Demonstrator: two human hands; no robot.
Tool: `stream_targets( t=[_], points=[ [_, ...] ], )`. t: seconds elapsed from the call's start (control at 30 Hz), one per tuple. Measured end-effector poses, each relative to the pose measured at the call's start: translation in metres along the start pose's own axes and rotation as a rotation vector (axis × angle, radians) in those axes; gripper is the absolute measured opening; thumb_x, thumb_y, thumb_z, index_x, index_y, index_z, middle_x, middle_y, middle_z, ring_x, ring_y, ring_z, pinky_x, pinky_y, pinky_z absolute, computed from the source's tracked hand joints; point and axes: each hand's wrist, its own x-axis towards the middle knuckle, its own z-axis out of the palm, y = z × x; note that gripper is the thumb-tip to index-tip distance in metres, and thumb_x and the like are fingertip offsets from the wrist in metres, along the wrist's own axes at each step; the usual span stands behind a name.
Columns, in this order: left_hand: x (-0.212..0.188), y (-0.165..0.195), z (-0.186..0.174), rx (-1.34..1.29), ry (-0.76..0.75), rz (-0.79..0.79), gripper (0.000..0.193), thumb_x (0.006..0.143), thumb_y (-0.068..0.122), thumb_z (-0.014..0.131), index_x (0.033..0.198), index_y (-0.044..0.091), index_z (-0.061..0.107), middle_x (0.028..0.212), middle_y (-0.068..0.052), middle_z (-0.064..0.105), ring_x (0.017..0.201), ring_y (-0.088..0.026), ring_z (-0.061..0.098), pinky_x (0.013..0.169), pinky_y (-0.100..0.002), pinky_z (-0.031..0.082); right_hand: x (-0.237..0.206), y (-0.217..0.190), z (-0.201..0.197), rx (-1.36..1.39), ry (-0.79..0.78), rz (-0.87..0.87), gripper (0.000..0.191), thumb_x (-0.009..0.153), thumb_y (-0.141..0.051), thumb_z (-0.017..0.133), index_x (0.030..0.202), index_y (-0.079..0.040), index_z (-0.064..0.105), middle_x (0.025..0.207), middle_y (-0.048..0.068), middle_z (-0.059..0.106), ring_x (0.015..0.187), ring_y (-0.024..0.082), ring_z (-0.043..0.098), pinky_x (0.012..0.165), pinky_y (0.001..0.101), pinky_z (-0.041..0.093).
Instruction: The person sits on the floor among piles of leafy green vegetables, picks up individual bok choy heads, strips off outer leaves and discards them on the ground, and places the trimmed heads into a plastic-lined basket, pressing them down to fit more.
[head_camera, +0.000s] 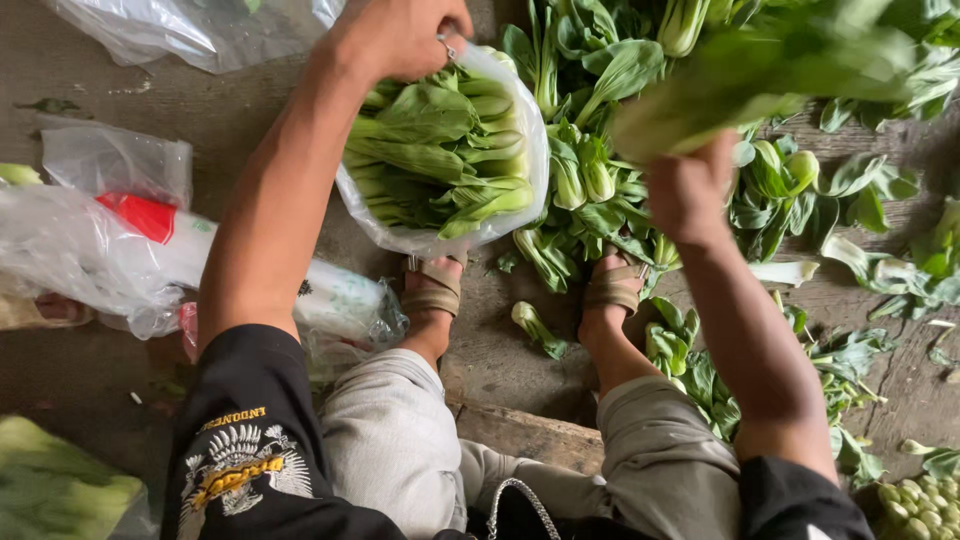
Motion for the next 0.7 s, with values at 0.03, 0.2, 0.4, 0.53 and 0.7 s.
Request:
stream_targets(
  t=[0.03,0.2,0.4,0.53,0.7],
  points=[
    [0.008,-0.003,0.000,-0.006,-0.067,0.025,0.035,0.090,0.034,0.080,0.112,0.007,0.074,0.094,-0.014,0.074,0.076,-0.029,0.068,0.065,-0.044,0.053,0.003,-0.015,0.027,-0.211,-0.258,-0.093,0.047,0.102,-0.015,0.065,0.141,-0.010,0.040,0.135,0.007,0.058,0.119,0.021,0.062,0.099,0.0375,0.058],
    [0.034,-0.003,-0.002,-0.162,-0.229,0.127,0.023,0.099,0.027,0.071,0.113,0.008,0.075,0.090,-0.013,0.074,0.072,-0.024,0.066,0.063,-0.041,0.051,0.064,-0.035,0.130,-0.373,-0.544,-0.228,0.047,0.090,-0.024,0.075,0.127,-0.005,0.053,0.138,0.017,0.055,0.136,0.036,0.054,0.111,0.0475,0.053],
    [0.037,-0.002,-0.008,-0.334,-0.124,0.117,0.021,0.093,0.022,0.074,0.110,0.009,0.075,0.090,-0.010,0.074,0.076,-0.019,0.066,0.063,-0.037,0.051,0.079,-0.007,0.137,-1.255,-0.653,-1.065,0.052,0.093,-0.010,0.080,0.140,-0.005,0.058,0.144,0.012,0.056,0.143,0.028,0.052,0.122,0.0631,0.028],
    [0.036,0.000,-0.013,-0.385,-0.064,0.122,0.019,0.092,0.019,0.073,0.110,0.012,0.078,0.094,-0.005,0.076,0.081,-0.017,0.069,0.069,-0.035,0.055,0.078,0.007,0.135,-1.367,-0.592,-1.015,0.053,0.096,0.001,0.069,0.148,-0.002,0.057,0.147,0.019,0.054,0.143,0.030,0.053,0.126,0.0691,0.019],
    [0.039,0.004,-0.022,-0.360,-0.082,0.072,0.018,0.096,0.021,0.071,0.109,0.011,0.076,0.092,-0.005,0.075,0.081,-0.018,0.069,0.070,-0.037,0.054,0.076,0.013,0.149,-1.551,-0.465,-0.999,0.043,0.099,-0.006,0.066,0.141,-0.001,0.058,0.143,0.014,0.056,0.143,0.028,0.050,0.124,0.0721,0.013]
  ],
)
